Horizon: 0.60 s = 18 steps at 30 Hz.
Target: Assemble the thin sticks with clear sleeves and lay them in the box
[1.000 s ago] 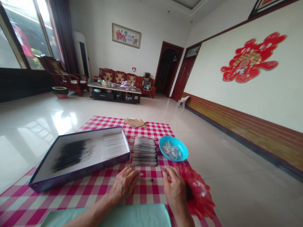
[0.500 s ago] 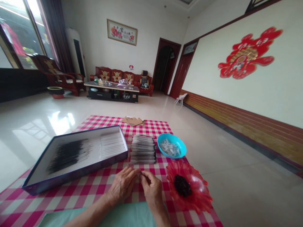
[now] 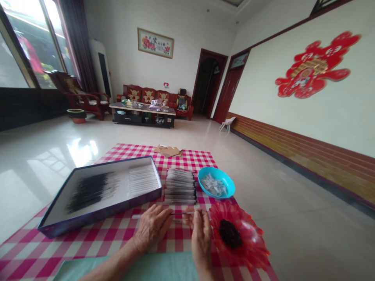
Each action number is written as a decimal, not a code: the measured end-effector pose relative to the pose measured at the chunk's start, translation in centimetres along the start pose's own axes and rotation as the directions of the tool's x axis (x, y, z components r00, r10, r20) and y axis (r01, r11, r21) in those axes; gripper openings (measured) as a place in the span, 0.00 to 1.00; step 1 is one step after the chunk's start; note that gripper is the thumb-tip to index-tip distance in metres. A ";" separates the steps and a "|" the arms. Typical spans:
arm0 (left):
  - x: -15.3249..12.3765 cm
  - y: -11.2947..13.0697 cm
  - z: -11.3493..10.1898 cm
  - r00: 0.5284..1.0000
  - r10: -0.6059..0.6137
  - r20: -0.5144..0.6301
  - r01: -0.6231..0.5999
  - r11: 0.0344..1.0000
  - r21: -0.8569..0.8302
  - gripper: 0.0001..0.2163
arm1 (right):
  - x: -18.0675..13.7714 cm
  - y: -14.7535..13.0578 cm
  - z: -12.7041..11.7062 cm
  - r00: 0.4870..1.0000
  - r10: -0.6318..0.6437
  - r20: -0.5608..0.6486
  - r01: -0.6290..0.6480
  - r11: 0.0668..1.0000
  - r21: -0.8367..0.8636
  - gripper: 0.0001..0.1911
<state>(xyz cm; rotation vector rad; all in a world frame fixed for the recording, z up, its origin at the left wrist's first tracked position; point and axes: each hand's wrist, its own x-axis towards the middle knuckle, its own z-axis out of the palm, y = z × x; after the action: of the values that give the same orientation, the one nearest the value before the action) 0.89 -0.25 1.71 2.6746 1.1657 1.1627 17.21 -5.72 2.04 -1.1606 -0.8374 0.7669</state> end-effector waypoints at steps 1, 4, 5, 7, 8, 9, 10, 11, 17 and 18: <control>0.0 0.0 0.1 1.000 -0.005 -0.008 0.005 1.000 0.001 0.08 | 0.0 -0.2 0.1 0.999 -0.029 -0.035 0.029 1.000 -0.009 0.13; -0.1 0.0 0.3 1.000 -0.001 -0.022 0.001 1.000 -0.004 0.08 | 0.0 -1.1 0.2 0.984 -0.128 -0.128 0.120 0.991 -0.064 0.13; -0.1 0.0 0.4 1.000 0.004 -0.021 -0.005 1.000 -0.007 0.08 | 0.0 -1.5 0.2 0.976 -0.158 -0.151 0.147 0.986 -0.080 0.14; -0.1 -0.1 0.5 1.000 0.008 -0.018 -0.008 1.000 -0.013 0.08 | 0.2 -2.3 -0.2 0.960 -0.206 -0.187 0.191 0.977 -0.098 0.14; -0.1 -0.2 0.5 1.000 0.007 -0.019 -0.007 1.000 -0.018 0.09 | 0.3 -2.6 -0.5 0.953 -0.222 -0.204 0.205 0.973 -0.101 0.14; -0.2 -0.2 0.5 1.000 0.005 -0.021 -0.005 1.000 -0.025 0.09 | 0.4 -2.8 -0.7 0.947 -0.233 -0.220 0.216 0.971 -0.102 0.13; -0.2 -0.3 0.5 1.000 0.002 -0.026 -0.003 0.999 -0.034 0.09 | 0.6 -3.0 -1.0 0.943 -0.239 -0.230 0.221 0.970 -0.100 0.13; -0.2 -0.3 0.4 0.999 0.000 -0.032 -0.002 0.999 -0.042 0.09 | 0.7 -3.0 -1.2 0.942 -0.241 -0.235 0.223 0.970 -0.099 0.13; -0.3 0.4 -0.4 0.998 0.026 -0.052 -0.030 0.996 -0.078 0.11 | 0.3 -1.7 -0.9 0.967 -0.209 -0.145 0.188 0.971 -0.146 0.14; -0.3 0.5 -0.5 0.998 0.033 -0.046 -0.037 0.996 -0.079 0.10 | 0.2 -1.3 -0.6 0.972 -0.198 -0.126 0.178 0.972 -0.154 0.14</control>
<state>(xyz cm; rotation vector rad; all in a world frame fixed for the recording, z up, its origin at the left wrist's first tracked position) 0.78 -0.93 2.04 2.6339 1.0583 1.2526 17.94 -6.16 3.24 -1.2265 -0.8804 0.4696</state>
